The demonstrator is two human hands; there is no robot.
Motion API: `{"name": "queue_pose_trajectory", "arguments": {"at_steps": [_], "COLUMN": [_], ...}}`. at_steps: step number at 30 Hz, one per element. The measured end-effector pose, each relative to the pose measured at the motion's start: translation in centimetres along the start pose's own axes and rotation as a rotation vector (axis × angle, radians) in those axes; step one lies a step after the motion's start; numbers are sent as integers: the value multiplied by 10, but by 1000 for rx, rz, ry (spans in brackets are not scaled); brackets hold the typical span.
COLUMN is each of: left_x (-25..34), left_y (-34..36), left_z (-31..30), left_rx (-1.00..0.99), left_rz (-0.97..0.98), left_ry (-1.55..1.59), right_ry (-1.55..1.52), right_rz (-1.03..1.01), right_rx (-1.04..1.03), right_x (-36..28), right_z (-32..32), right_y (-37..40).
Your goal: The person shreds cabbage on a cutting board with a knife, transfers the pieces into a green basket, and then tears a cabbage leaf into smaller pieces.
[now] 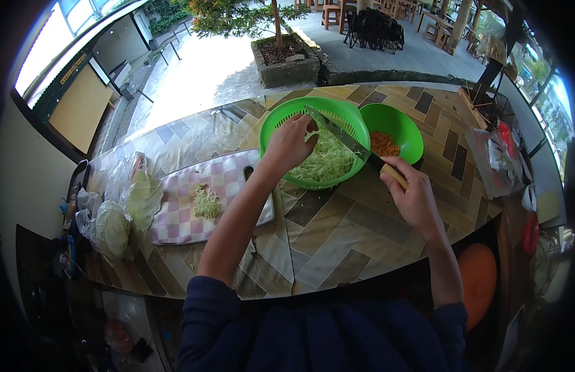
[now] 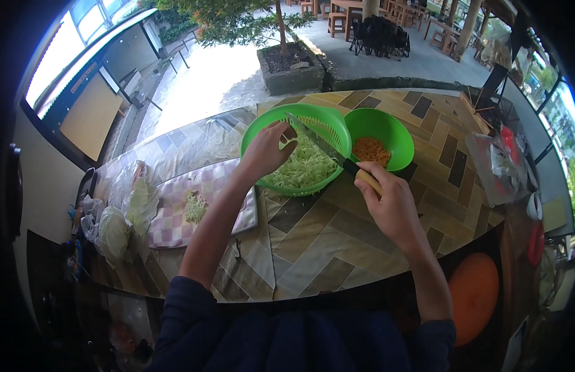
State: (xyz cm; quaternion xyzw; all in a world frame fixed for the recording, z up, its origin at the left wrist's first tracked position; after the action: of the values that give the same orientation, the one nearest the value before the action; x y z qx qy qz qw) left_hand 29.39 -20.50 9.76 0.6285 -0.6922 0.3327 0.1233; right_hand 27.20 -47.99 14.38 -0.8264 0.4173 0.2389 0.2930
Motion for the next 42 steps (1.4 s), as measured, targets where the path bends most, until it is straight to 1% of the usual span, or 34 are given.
{"name": "queue_pose_trajectory", "arguments": {"at_steps": [3, 6, 9, 10, 12, 13, 15, 16, 17, 20, 23, 24, 27, 31, 35, 39, 40, 41, 42], "left_x": [5, 0, 9, 13, -1, -9, -40, -61, -82, -132, -147, -149, -155, -154, -152, -147, -147, -146, -145], "left_y": [13, 25, 43, 54, 80, 96, 131, 149, 167, 216, 248, 255, 266, 270, 269, 266, 264, 261, 258], "left_z": [-3, -2, -32, -46, -65, -76, -93, -99, -104, -120, -136, -139, -144, -139, -126, -105, -99, -91, -79], "left_rx": [-323, -179, 24, 41, 135, 178, 287, 340, 393, 485, 465, 466, 428, 394, 355, 363, 254, 227, 200], "left_rz": [-105, 70, 83, 57, 32, 20, -80, -114, -146, -275, -401, -394, -371, -340, -285, -218, -311, -346, -381], "left_ry": [71, 65, 62, 74, 106, 120, 33, -39, -111, -187, -80, -68, -34, 17, 57, -50, -37, -94, -150], "right_ry": [-85, -235, -389, -406, -443, -440, -437, -417, -406, -331, -328, -333, -167, -110, -156, -244, -266, -288, -349], "right_rz": [72, 128, 177, 201, 250, 172, 16, -125, -132, -146, -250, -322, -383, -382, -321, -115, -61, -8, -1], "right_rx": [-32, -83, -175, -198, -253, -260, -261, -213, -270, -424, -521, -518, -521, -401, -367, -289, -268, -246, -218], "right_x": [3, 4, -4, -12, -34, -41, -50, -49, -52, -78, -83, -87, -88, -91, -100, -102, -96, -88, -78], "right_z": [3, 14, 22, 25, 32, 43, 68, 88, 105, 142, 180, 187, 200, 214, 217, 208, 210, 214, 222], "right_y": [2, 5, 3, 3, 5, 7, 13, 16, 18, 24, 32, 34, 37, 29, 30, 37, 40, 44, 48]}}
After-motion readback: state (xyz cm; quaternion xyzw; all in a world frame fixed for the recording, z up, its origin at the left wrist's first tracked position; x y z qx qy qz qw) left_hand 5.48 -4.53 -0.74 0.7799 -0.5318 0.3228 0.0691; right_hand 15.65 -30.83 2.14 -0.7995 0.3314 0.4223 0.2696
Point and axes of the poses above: each hand's wrist, its own y-axis away from the middle knuckle, its own z-axis out of the palm, x = y × z, the point moved 1 cm from there along -y, towards the middle knuckle, and after that the axes turned 4 degrees about y, right-handed, at the moved point
